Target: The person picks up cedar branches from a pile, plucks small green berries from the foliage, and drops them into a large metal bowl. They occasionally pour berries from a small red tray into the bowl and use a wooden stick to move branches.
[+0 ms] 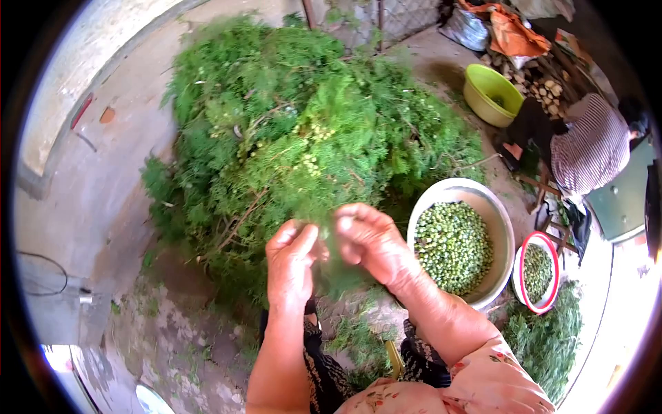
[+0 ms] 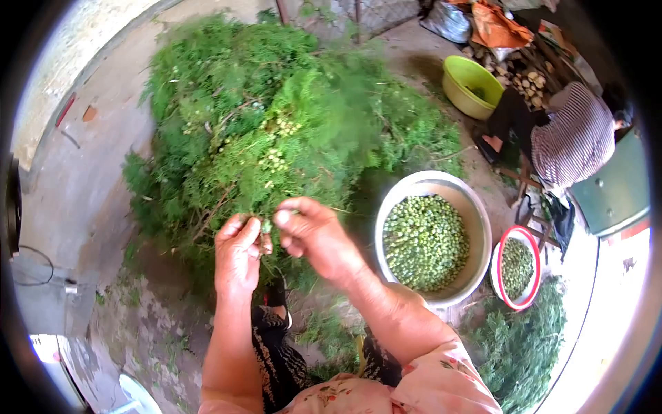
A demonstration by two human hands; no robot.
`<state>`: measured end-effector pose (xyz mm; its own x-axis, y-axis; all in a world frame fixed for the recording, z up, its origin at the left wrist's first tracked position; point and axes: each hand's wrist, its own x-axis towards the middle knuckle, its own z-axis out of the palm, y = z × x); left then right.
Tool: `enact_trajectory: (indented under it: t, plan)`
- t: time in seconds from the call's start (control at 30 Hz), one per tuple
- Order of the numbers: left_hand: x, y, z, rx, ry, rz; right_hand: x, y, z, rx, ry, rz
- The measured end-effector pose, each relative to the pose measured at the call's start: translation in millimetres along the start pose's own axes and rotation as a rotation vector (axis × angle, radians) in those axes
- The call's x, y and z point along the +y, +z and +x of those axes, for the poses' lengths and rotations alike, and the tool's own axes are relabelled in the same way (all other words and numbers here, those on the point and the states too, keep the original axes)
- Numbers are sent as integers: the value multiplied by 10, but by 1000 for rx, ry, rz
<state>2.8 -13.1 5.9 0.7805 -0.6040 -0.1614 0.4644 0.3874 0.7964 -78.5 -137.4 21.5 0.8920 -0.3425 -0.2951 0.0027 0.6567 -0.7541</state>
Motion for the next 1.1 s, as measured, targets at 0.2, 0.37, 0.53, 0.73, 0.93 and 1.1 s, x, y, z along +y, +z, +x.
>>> enact_trajectory:
  t: [0.2,0.37,0.53,0.73,0.93,1.1]
  plan:
    - [-123,163,-3,-2,121,202,69,-20,-4,-7,31,-75]
    - [-175,236,6,-22,-2,41,-56,-152,-41,-145,111,73]
    - [-240,251,52,-103,-101,-122,-205,-342,-97,-112,78,99]
    - [-256,340,-12,-68,-91,263,-610,-1070,-117,370,-143,-349]
    - [-205,245,32,-81,-97,319,-645,-1904,-176,722,-398,-667]
    - [-193,271,25,-100,-124,354,-687,-1989,-148,1039,-432,-535]
